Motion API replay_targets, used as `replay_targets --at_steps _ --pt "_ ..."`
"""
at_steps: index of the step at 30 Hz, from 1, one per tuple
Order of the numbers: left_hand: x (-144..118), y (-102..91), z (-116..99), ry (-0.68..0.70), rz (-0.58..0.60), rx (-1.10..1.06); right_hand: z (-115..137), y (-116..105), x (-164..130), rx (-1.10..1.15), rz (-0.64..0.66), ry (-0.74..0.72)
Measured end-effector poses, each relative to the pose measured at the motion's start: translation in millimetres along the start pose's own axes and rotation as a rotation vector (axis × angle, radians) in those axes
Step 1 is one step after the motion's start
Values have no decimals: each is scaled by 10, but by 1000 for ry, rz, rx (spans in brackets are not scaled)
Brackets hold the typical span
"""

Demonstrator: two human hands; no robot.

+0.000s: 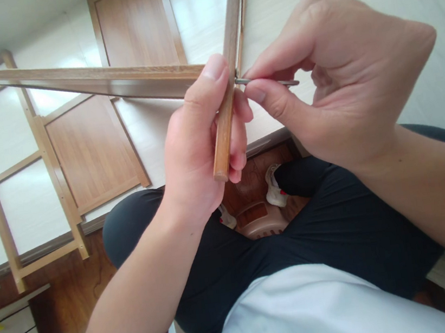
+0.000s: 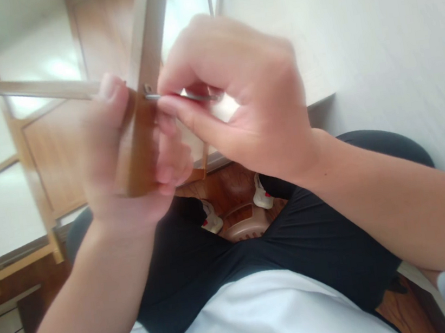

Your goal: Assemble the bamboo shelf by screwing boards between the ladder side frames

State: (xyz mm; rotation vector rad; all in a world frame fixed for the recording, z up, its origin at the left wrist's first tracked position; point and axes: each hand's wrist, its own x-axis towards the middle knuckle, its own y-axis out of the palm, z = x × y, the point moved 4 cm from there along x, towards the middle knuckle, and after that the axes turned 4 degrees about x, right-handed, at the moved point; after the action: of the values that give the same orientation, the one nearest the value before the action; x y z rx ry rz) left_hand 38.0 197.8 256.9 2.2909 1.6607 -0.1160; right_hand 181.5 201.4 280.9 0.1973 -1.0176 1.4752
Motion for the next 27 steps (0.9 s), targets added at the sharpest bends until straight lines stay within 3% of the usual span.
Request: replay_targets --at_steps 4,13,21,27 --pt "-6 15 -19 21 20 -38 -45 -7 36 -9 -57 -123" --pt "-1 11 -5 35 36 -43 36 -50 -37 -68 -74 -139" --pt "4 36 -12 28 -7 -3 33 -42 2 -78 -64 -94" --pt "-8 36 -15 20 -2 9 45 -39 19 -182 99 61"
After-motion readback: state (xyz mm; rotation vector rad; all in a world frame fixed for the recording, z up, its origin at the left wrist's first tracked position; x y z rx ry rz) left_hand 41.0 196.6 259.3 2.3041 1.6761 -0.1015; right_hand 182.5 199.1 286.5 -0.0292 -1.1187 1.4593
